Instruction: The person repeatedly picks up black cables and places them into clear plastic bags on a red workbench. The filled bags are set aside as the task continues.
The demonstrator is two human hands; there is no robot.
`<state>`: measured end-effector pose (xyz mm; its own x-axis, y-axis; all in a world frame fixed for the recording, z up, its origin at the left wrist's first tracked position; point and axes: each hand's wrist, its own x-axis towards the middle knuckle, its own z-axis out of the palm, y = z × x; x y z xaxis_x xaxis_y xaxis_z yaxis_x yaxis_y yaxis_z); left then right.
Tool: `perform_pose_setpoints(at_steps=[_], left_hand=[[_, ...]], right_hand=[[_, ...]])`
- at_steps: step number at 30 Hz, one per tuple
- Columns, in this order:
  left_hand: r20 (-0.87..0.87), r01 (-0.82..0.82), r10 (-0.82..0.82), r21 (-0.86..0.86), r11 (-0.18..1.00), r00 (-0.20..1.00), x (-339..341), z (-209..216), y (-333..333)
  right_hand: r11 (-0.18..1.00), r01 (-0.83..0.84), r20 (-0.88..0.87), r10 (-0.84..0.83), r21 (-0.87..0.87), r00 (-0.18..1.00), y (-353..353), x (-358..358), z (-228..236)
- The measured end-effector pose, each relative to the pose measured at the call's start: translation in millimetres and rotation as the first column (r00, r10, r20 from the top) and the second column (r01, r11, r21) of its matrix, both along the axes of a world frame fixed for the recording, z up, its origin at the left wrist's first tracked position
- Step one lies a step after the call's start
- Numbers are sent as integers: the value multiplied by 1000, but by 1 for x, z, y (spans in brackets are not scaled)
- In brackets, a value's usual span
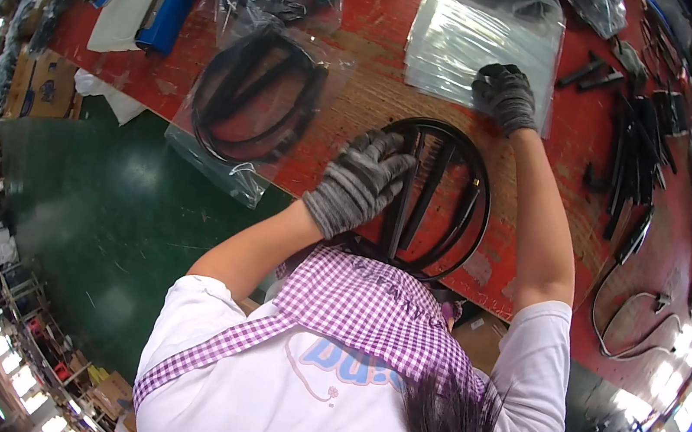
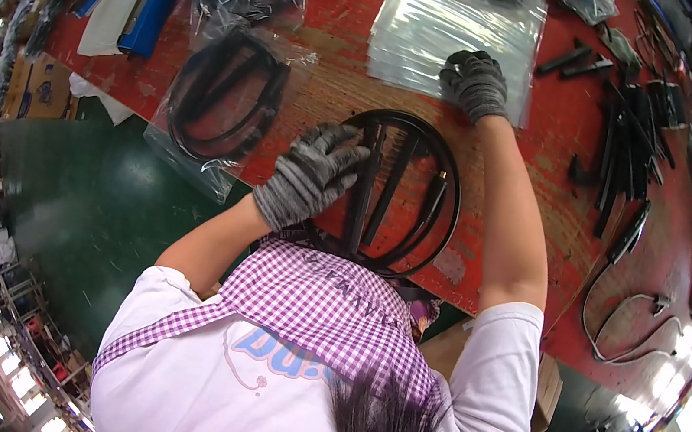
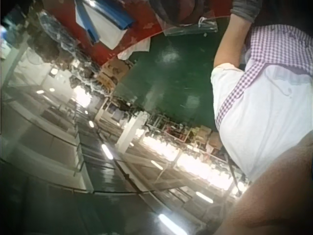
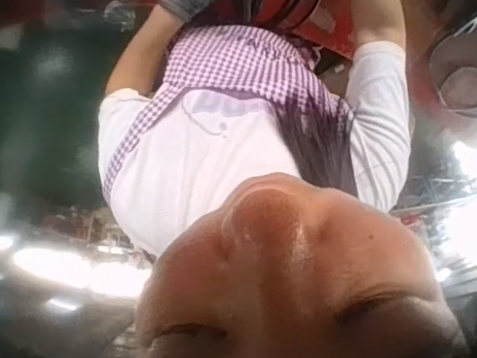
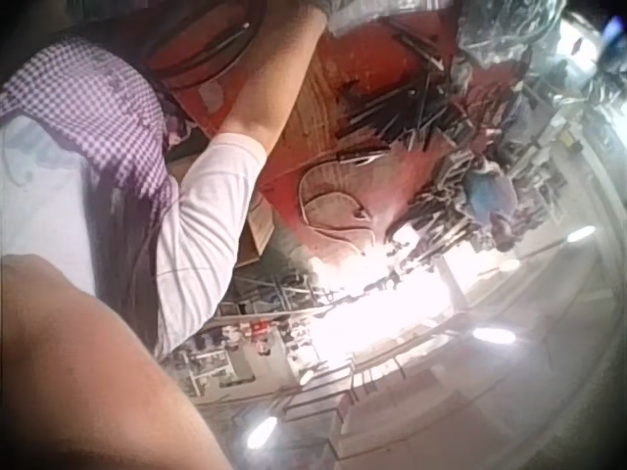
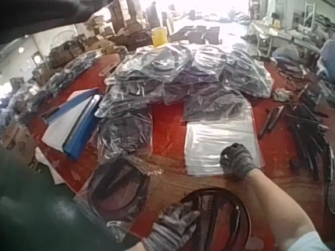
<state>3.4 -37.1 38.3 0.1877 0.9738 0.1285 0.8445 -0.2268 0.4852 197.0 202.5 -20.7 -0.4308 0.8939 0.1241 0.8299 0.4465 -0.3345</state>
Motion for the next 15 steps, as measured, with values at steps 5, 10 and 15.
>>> perform_pose_setpoints(at_steps=[5,10,15], left_hand=[[138,10,-8,-16,1000,990,-6,-6,-15],[177,-39,21,102,994,984,-1,0,18],[267,-25,-5,111,993,964,9,-6,49]], right_hand=[[999,-32,-73,31,-15,997,12,-5,-22],[994,-69,-86,61,-83,994,14,0,-24],[1000,-5,-6,5,15,1000,17,-4,-28]])
